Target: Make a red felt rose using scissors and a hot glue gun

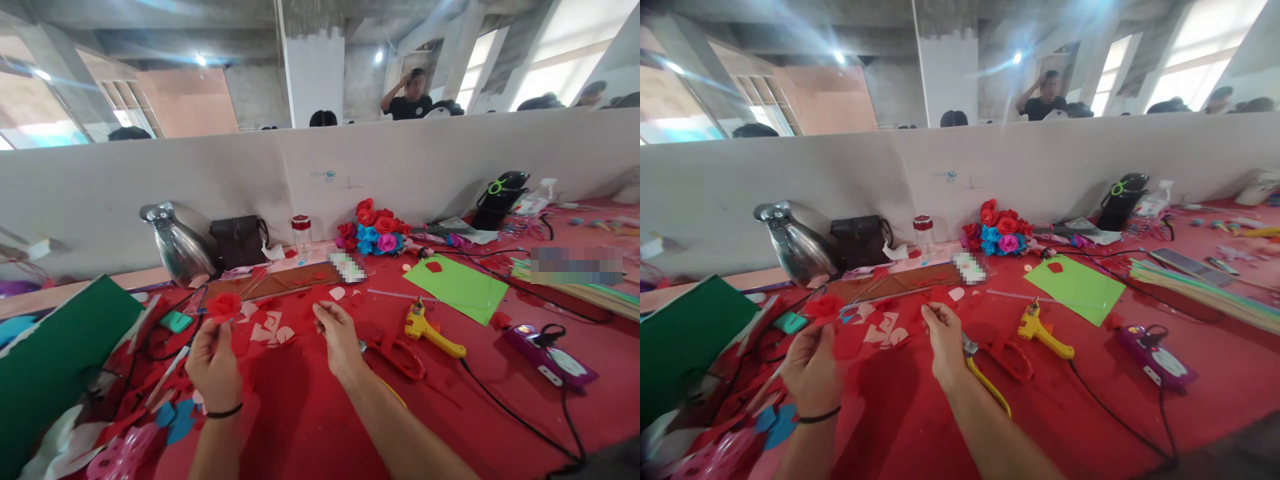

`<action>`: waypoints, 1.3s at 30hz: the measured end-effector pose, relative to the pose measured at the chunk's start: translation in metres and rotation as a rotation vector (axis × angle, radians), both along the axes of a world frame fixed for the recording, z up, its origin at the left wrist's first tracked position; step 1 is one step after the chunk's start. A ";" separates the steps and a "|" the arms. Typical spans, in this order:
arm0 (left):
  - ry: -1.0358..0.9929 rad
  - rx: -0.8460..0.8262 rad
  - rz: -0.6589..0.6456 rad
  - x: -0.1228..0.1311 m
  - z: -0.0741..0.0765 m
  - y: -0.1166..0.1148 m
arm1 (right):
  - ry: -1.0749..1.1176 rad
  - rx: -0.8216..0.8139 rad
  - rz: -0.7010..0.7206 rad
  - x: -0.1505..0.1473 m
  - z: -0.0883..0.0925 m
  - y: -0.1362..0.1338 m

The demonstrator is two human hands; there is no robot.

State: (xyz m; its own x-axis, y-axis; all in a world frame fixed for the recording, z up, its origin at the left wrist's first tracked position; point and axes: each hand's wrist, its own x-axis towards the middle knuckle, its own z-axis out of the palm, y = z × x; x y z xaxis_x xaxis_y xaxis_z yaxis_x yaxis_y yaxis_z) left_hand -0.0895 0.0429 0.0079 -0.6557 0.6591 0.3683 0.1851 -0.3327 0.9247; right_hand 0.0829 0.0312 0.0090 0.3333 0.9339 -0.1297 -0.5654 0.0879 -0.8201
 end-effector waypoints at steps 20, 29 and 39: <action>-0.527 -0.362 -0.666 0.049 0.000 -0.011 | -0.458 0.083 0.176 -0.017 -0.022 -0.001; -0.481 -0.380 -0.645 0.047 -0.003 -0.007 | -1.668 -0.171 -0.023 0.062 0.006 0.019; -0.475 -0.389 -0.624 0.048 -0.002 -0.009 | -1.981 -0.556 0.025 0.130 -0.004 0.050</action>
